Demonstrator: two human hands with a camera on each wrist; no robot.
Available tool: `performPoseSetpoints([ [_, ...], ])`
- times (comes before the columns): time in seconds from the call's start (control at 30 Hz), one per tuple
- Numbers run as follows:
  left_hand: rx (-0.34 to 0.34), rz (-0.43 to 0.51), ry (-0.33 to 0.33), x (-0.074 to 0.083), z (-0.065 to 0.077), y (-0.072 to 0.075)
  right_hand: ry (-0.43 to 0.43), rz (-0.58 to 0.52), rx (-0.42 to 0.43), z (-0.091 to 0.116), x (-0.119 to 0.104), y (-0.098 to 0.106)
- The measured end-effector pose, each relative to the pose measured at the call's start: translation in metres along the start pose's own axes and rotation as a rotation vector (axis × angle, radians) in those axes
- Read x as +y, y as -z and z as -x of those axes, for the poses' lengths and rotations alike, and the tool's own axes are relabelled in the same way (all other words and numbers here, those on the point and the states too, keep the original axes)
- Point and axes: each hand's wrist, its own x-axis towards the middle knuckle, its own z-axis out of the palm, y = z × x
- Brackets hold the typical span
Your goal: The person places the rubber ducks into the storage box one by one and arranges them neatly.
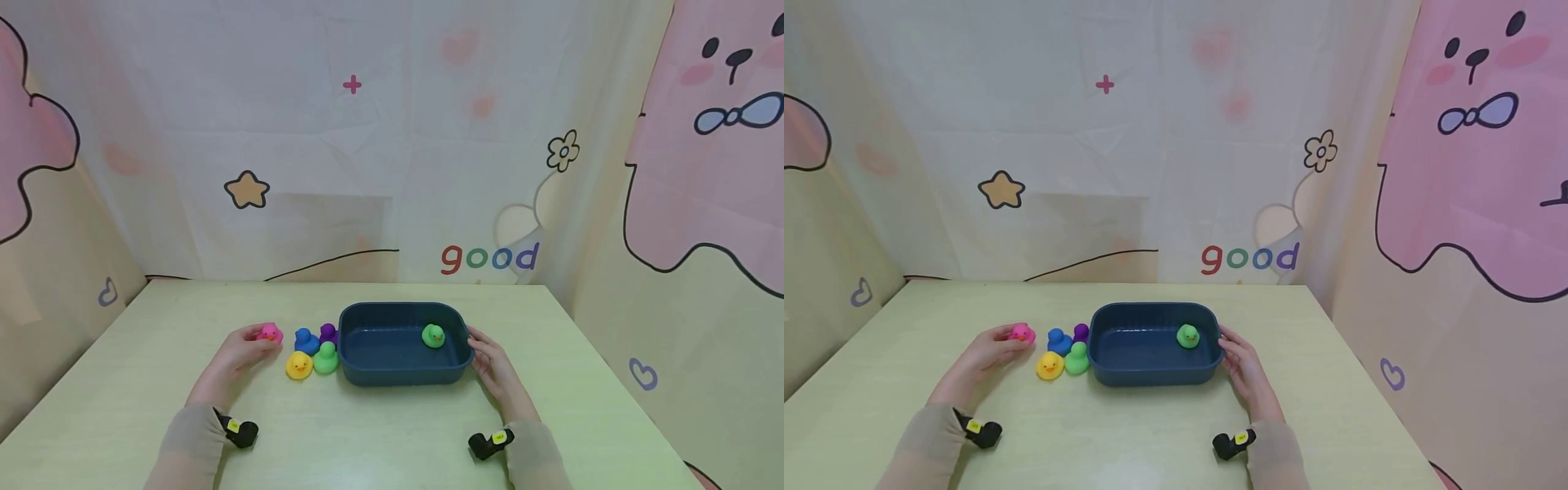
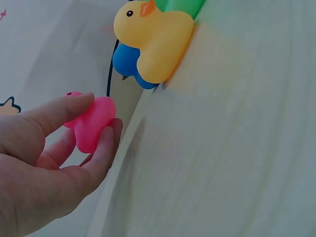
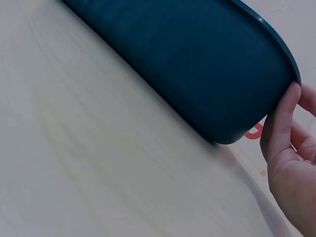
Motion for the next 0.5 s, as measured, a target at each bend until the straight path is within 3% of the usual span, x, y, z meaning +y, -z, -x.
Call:
performPoseSetpoints([
  [0.2,-0.017,-0.038,-0.052,0.006,0.003,-0.003,0.003,-0.001,-0.007,0.002,0.001,0.003],
  [0.5,-0.056,0.028,-0.091,0.019,0.006,-0.018,0.008,0.034,0.017,0.001,-0.001,0.000],
])
